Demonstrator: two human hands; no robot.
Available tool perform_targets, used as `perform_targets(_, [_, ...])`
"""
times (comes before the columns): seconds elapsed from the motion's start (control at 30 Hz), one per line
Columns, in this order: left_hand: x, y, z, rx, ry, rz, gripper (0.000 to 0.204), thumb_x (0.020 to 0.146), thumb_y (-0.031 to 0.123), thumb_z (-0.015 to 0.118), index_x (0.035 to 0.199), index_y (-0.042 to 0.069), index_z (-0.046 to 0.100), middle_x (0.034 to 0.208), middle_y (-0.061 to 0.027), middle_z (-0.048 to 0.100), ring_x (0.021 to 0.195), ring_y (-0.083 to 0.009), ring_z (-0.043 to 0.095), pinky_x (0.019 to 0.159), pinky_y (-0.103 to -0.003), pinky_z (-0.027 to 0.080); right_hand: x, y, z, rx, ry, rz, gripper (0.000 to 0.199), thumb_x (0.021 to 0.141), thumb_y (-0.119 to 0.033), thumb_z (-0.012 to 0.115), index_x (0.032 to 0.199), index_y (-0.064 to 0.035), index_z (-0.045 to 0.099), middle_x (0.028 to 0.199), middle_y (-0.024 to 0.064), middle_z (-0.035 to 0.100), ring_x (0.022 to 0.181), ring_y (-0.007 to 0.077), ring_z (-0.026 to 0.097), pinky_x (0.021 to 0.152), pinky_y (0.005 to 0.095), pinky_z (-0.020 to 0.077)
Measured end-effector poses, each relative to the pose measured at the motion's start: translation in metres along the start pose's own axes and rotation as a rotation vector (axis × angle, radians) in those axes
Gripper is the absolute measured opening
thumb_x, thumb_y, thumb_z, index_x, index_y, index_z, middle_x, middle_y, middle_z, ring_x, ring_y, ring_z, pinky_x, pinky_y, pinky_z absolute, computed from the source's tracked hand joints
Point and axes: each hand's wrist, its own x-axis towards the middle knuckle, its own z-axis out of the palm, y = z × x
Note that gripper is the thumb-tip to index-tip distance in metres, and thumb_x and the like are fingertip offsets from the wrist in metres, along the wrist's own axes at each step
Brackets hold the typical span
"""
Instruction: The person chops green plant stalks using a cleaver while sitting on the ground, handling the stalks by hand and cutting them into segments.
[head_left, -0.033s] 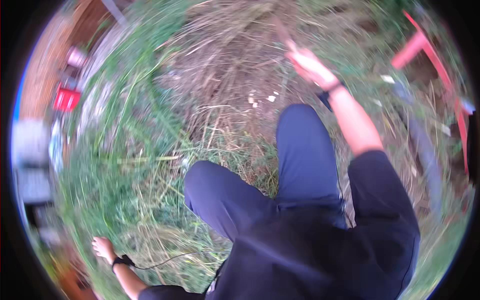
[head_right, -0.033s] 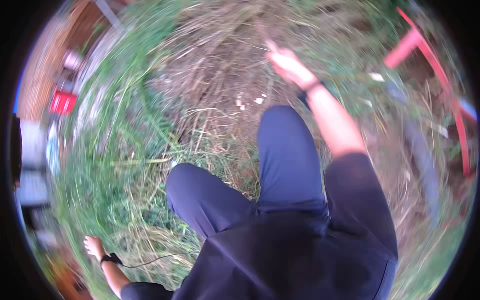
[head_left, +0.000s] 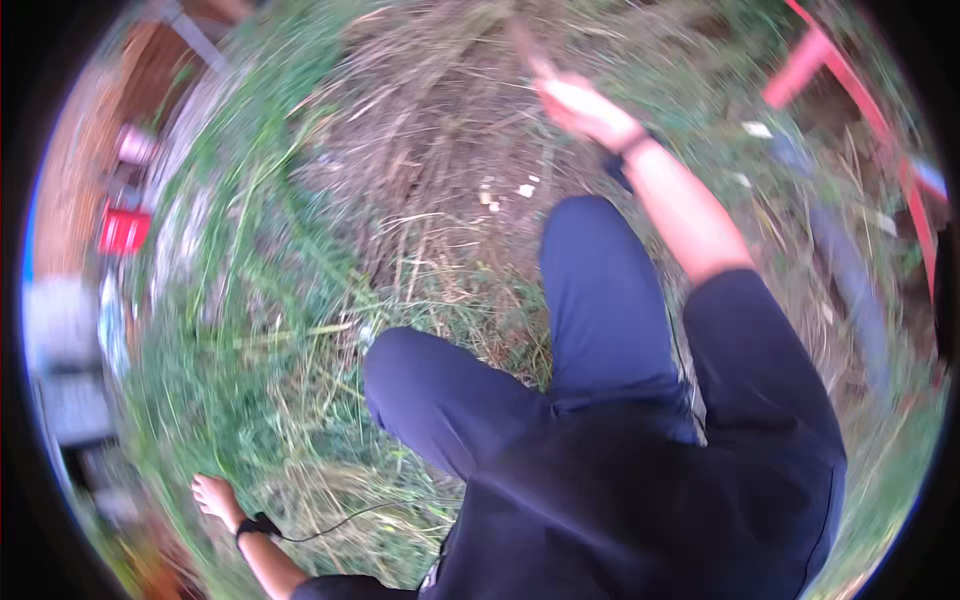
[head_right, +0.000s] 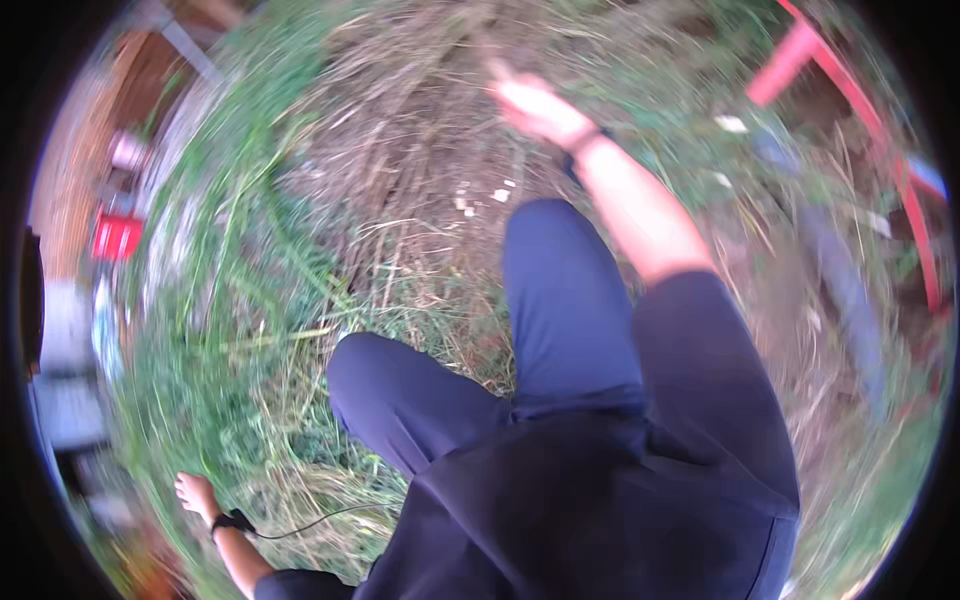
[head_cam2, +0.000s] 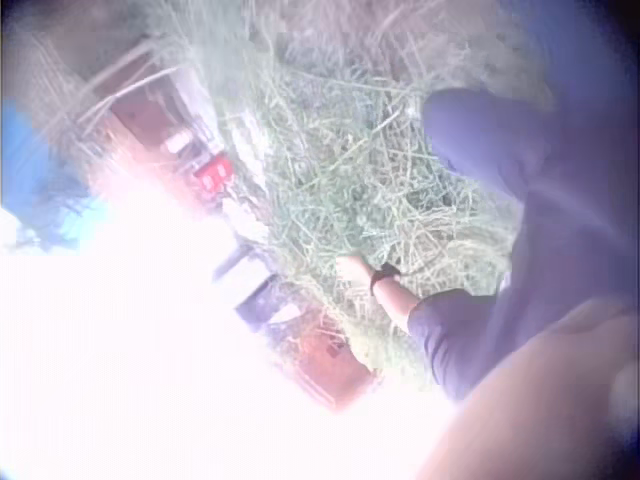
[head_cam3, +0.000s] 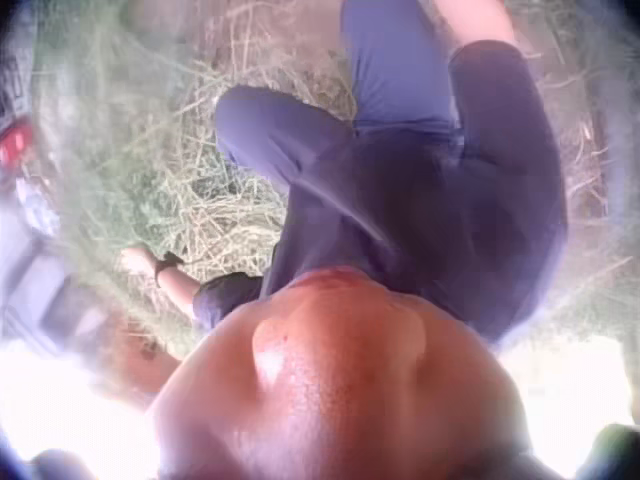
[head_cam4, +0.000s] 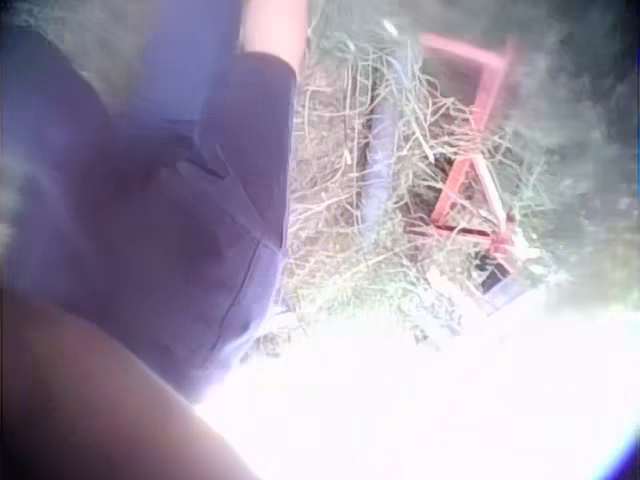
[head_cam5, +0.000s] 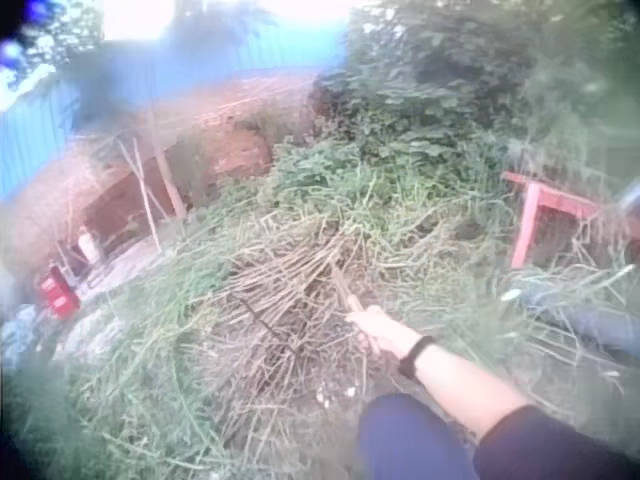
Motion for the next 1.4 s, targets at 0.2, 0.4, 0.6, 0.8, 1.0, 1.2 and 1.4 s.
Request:
perform_targets(0.2, [-0.071, 0.229, -0.173, -0.273, 0.460, 0.720, 0.049, 0.092, 0.034, 0.061, 0.135, 0.011, 0.055, 0.141, -0.0127, 0.053, 0.131, -0.0303, 0.049, 0.103, -0.048, 0.043, 0.048, 0.012, 0.048, 0.741, -0.129, -0.181, 0.020, 0.091, -0.026, 0.064, 0.082, -0.0092, 0.057, 0.055, 0.0036, 0.052, 0.044, 0.0153, 0.049, 0.038, 0.0322, 0.0379])
perform_targets(0.4, [-0.204, 0.371, -0.344, -0.513, 0.815, 1.279, 0.041, 0.089, 0.023, 0.063, 0.123, 0.002, 0.058, 0.138, -0.0166, 0.053, 0.134, -0.0344, 0.044, 0.111, -0.048, 0.034, 0.020, 0.008, 0.065, 0.221, 0.078, 0.002, 0.020, 0.090, -0.022, 0.068, 0.094, -0.0038, 0.063, 0.060, 0.0003, 0.053, 0.044, 0.0127, 0.048, 0.039, 0.0268, 0.0431])
perform_targets(0.6, [-0.242, 0.480, -0.452, -0.733, 0.982, 1.521, 0.039, 0.088, 0.014, 0.059, 0.125, 0.002, 0.058, 0.141, -0.0152, 0.052, 0.139, -0.0297, 0.041, 0.116, -0.047, 0.030, 0.011, -0.020, 0.081, 0.679, 0.138, 0.211, 0.013, 0.094, -0.017, 0.059, 0.088, -0.0071, 0.052, 0.060, -0.0002, 0.050, 0.049, 0.0124, 0.051, 0.046, 0.0275, 0.0471])
perform_targets(0.8, [-0.248, 0.534, -0.485, -0.316, 0.691, 1.058, 0.040, 0.091, 0.015, 0.054, 0.129, 0.005, 0.057, 0.136, -0.0099, 0.057, 0.133, -0.0251, 0.046, 0.107, -0.048, 0.035, 0.030, 0.000, 0.048, 0.956, 0.067, 0.289, 0.020, 0.094, -0.011, 0.053, 0.078, -0.0123, 0.041, 0.057, -0.0025, 0.044, 0.047, 0.0134, 0.044, 0.045, 0.0281, 0.0417])
perform_targets(1.0, [-0.230, 0.528, -0.390, -0.127, 0.528, 1.114, 0.021, 0.090, 0.016, 0.060, 0.107, 0.015, 0.072, 0.116, -0.0040, 0.067, 0.116, -0.0221, 0.058, 0.092, -0.042, 0.045, 0.027, -0.009, 0.033, 0.951, 0.059, 0.291, 0.023, 0.095, -0.013, 0.053, 0.077, -0.0142, 0.039, 0.054, -0.0055, 0.039, 0.044, 0.0105, 0.041, 0.043, 0.0272, 0.0396])
perform_targets(1.2, [-0.222, 0.539, -0.310, -0.443, 0.405, 1.246, 0.009, 0.090, 0.010, 0.055, 0.097, 0.010, 0.060, 0.098, -0.0113, 0.070, 0.093, -0.0281, 0.069, 0.083, -0.043, 0.050, 0.027, -0.011, 0.060, 0.899, -0.050, 0.282, 0.024, 0.095, -0.014, 0.057, 0.078, -0.0141, 0.040, 0.057, -0.0057, 0.041, 0.044, 0.0098, 0.040, 0.043, 0.0254, 0.0391])
perform_targets(1.4, [-0.229, 0.547, -0.208, -1.142, 0.151, 1.322, 0.009, 0.090, 0.006, 0.054, 0.097, 0.001, 0.056, 0.098, -0.0244, 0.061, 0.086, -0.0446, 0.063, 0.075, -0.051, 0.053, 0.029, -0.017, 0.033, 0.375, -0.125, -0.036, 0.028, 0.095, -0.026, 0.066, 0.084, -0.0088, 0.048, 0.066, -0.0035, 0.048, 0.052, 0.0089, 0.045, 0.047, 0.0223, 0.0414])
